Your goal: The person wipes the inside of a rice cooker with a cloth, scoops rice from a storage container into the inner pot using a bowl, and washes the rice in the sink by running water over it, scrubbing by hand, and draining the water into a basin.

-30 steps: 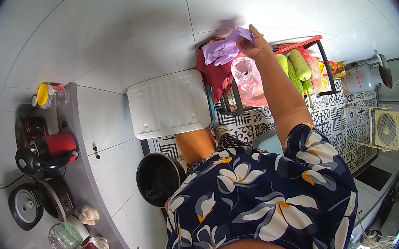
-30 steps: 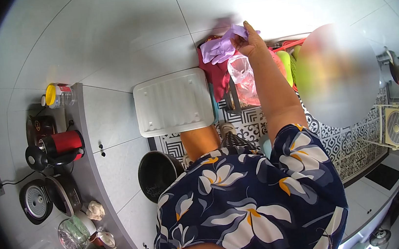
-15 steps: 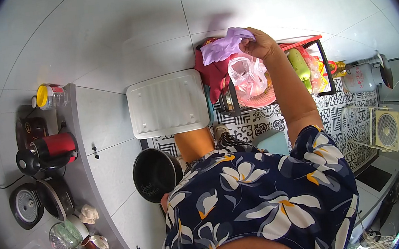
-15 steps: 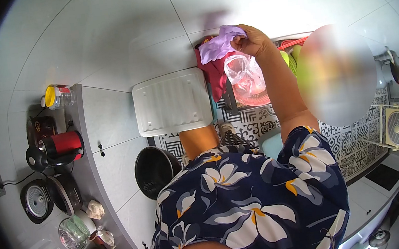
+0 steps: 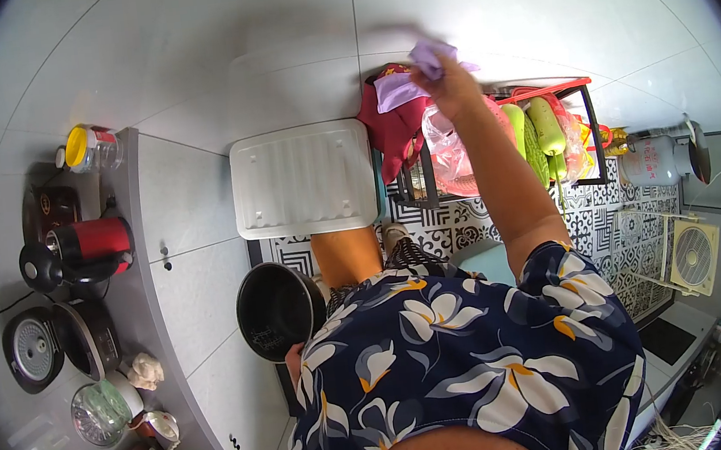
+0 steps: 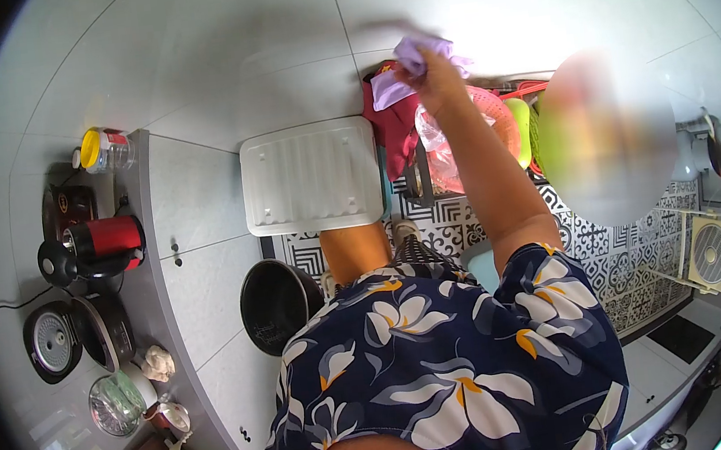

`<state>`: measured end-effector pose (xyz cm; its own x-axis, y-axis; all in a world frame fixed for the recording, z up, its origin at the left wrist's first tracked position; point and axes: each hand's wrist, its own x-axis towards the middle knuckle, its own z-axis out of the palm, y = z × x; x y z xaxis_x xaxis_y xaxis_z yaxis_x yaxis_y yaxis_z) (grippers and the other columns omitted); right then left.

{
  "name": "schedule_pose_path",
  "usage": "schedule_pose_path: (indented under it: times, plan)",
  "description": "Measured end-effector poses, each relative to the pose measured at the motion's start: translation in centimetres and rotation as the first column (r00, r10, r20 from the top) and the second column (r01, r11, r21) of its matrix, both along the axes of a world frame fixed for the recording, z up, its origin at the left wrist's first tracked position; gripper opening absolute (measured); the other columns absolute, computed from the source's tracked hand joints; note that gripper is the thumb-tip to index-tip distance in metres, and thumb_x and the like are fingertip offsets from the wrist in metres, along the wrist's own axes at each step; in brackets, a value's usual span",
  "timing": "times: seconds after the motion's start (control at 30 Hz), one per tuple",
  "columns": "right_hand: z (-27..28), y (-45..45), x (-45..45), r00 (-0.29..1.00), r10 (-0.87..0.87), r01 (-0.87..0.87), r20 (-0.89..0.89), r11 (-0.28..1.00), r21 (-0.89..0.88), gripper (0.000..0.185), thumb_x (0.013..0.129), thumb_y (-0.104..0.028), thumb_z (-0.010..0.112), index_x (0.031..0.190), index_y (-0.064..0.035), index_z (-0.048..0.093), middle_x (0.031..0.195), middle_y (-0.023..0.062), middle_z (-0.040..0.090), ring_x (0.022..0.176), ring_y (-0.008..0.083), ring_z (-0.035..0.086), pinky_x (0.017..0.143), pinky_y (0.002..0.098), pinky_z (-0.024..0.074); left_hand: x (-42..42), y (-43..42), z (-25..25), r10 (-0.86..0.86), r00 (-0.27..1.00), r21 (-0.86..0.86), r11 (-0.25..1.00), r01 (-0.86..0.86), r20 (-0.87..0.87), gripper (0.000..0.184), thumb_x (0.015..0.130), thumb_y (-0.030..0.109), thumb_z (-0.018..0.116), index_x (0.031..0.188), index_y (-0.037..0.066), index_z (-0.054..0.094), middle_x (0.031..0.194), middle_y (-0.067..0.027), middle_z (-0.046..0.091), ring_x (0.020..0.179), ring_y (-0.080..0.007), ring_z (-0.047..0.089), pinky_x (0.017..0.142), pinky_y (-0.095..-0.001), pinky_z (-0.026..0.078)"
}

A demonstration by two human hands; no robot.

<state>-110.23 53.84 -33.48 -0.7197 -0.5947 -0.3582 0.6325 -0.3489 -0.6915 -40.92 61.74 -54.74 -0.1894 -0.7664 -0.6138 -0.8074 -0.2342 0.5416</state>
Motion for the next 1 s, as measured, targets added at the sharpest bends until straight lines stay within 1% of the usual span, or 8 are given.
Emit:
schedule_pose_path:
  times: [0.13, 0.4, 0.5, 0.57, 0.6, 0.83, 0.87, 1.0]
  plan:
    - [-6.0, -1.0, 3.6, 0.771, 0.272, -0.280, 0.576, 0.957, -0.076, 0.059, 0.095, -0.029, 0.040, 0.134, 0.0098, 0.018, 0.128, 0.0293, 0.040, 0.116, 0.0413, 0.046, 0.089, 0.0452, 0.0496, -2.6, 0.7, 3.6, 0.075, 0.991, 0.004, 0.997, -0.076, 0.110, 0.025, 0.074, 0.008, 0.062, 0.097, -0.002, 0.065, 0.085, -0.0118, 0.066, 0.078, -0.0167, 0.060, 0.073, -0.0308, 0.046]
    - [-9.8, 2.5, 13.7, 0.721, 0.437, -0.618, 0.538, 0.756, 0.214, 0.044, 0.091, -0.024, 0.046, 0.124, 0.0045, 0.039, 0.118, 0.0233, 0.053, 0.102, 0.0343, 0.057, 0.085, 0.0400, 0.0512, -9.8, -0.9, 14.1, 0.666, 0.735, 0.478, 0.690, -0.543, -0.126, 0.021, 0.085, 0.001, 0.046, 0.088, -0.014, 0.060, 0.085, -0.0179, 0.065, 0.080, -0.0208, 0.062, 0.075, -0.0297, 0.049]
    - [-14.1, 4.3, 16.1, 0.723, 0.392, -0.640, 0.569, 0.689, 0.339, 0.043, 0.090, -0.023, 0.049, 0.122, 0.0042, 0.041, 0.116, 0.0232, 0.054, 0.101, 0.0338, 0.058, 0.085, 0.0400, 0.0513, -14.4, -2.9, 21.7, 0.094, 0.993, 0.254, 0.965, -0.072, -0.077, 0.028, 0.085, -0.001, 0.037, 0.097, -0.023, 0.048, 0.097, -0.0289, 0.058, 0.093, -0.0323, 0.060, 0.087, -0.0346, 0.049]
    - [-17.7, 5.2, 17.3, 0.735, 0.334, -0.622, 0.590, 0.680, 0.389, 0.040, 0.088, -0.022, 0.050, 0.118, 0.0039, 0.044, 0.108, 0.0218, 0.057, 0.094, 0.0323, 0.060, 0.081, 0.0409, 0.0531, -7.0, -0.3, 11.9, 0.987, 0.102, 0.875, 0.158, -0.459, -0.125, 0.033, 0.083, -0.002, 0.035, 0.106, -0.025, 0.040, 0.110, -0.0321, 0.051, 0.105, -0.0347, 0.055, 0.092, -0.0400, 0.047]
    - [-19.4, 5.4, 17.8, 0.768, 0.268, -0.589, 0.582, 0.653, 0.476, 0.038, 0.088, -0.022, 0.050, 0.115, 0.0041, 0.045, 0.104, 0.0207, 0.058, 0.090, 0.0316, 0.061, 0.078, 0.0415, 0.0539, -6.7, -0.3, 11.5, 0.998, 0.027, 0.898, 0.061, -0.435, -0.055, 0.037, 0.081, -0.002, 0.036, 0.110, -0.024, 0.036, 0.116, -0.0312, 0.047, 0.112, -0.0365, 0.049, 0.095, -0.0427, 0.046]
    - [-38.0, 6.6, 20.5, 0.835, 0.344, -0.533, 0.430, 0.312, 0.786, 0.037, 0.082, -0.023, 0.055, 0.116, -0.0084, 0.052, 0.102, 0.0069, 0.054, 0.083, 0.0256, 0.056, 0.079, 0.0417, 0.0478, -2.7, 1.2, 6.3, 0.971, 0.239, 0.833, 0.119, -0.541, 0.017, 0.037, 0.076, -0.001, 0.043, 0.112, -0.011, 0.045, 0.119, -0.0219, 0.052, 0.106, -0.0347, 0.054, 0.094, -0.0431, 0.045]
    - [-43.5, 7.4, 20.5, 0.838, 0.456, -0.429, 0.301, 0.209, 0.879, 0.040, 0.080, -0.023, 0.056, 0.116, -0.0069, 0.053, 0.103, 0.0087, 0.056, 0.086, 0.0271, 0.057, 0.081, 0.0413, 0.0470, -3.2, 0.4, 6.6, 0.983, 0.000, 0.807, -0.151, -0.571, 0.184, 0.037, 0.075, -0.002, 0.043, 0.112, -0.007, 0.047, 0.117, -0.0195, 0.054, 0.106, -0.0334, 0.055, 0.095, -0.0433, 0.044]
    - [-45.3, 4.5, 21.4, 0.755, 0.639, -0.121, 0.145, -0.081, 0.989, 0.048, 0.075, -0.027, 0.059, 0.117, -0.0036, 0.055, 0.106, 0.0156, 0.060, 0.097, 0.0291, 0.057, 0.085, 0.0387, 0.0447, -2.8, 0.7, 5.7, 0.983, 0.041, 0.780, -0.115, -0.615, 0.177, 0.041, 0.073, -0.003, 0.044, 0.114, -0.007, 0.045, 0.116, -0.0196, 0.054, 0.106, -0.0337, 0.055, 0.094, -0.0478, 0.043]
